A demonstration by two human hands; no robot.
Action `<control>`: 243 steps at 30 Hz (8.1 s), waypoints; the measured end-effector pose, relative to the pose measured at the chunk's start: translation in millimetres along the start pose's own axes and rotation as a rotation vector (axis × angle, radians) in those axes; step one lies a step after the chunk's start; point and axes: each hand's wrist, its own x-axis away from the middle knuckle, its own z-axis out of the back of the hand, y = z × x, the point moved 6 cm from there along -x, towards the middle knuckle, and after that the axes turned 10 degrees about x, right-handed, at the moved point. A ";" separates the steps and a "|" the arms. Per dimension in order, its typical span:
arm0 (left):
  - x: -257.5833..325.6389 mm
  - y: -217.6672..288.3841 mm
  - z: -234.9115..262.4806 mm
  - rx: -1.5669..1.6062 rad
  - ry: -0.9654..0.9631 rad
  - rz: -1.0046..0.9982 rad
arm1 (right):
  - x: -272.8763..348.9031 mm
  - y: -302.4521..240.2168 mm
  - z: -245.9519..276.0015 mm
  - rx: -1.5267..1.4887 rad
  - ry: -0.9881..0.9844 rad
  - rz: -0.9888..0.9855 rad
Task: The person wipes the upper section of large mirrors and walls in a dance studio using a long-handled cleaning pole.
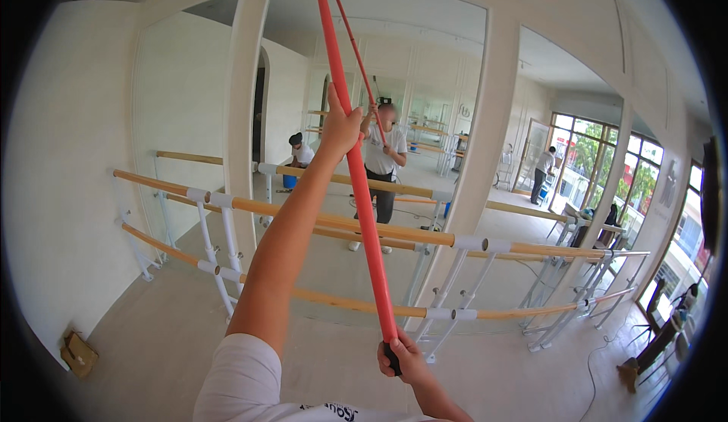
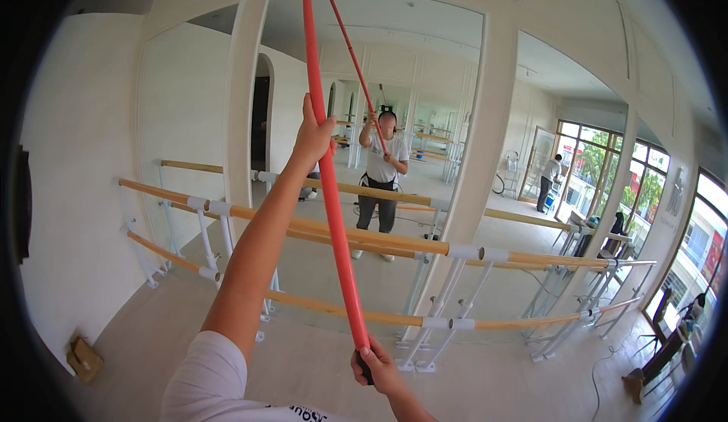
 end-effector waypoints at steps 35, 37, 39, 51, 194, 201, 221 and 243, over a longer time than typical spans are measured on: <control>34.2 54.7 -342.6 0.391 -0.617 0.037 | 100.1 -107.4 125.7 -0.049 0.401 0.323; 45.3 44.2 -335.8 0.579 -0.693 0.176 | 73.2 -132.8 122.0 -0.072 0.357 0.346; 67.5 40.2 -321.9 0.769 -0.739 0.326 | 45.0 -159.4 124.2 -0.039 0.350 0.353; 1.2 33.2 -170.1 0.846 -0.402 0.169 | -68.4 -150.7 1.0 0.054 0.205 0.225; 70.1 39.6 -266.4 0.625 -0.401 0.152 | 270.6 -235.2 171.7 1.694 1.117 0.086; 10.5 50.0 -291.3 0.539 0.019 -0.121 | 277.3 -255.1 203.5 1.633 1.171 -0.100; 109.3 87.3 -376.9 0.693 -0.121 -0.072 | 396.2 -234.4 209.3 1.603 1.318 0.082; 226.1 77.2 -483.4 1.057 -0.547 0.230 | 527.9 -138.0 198.3 1.313 1.505 -0.173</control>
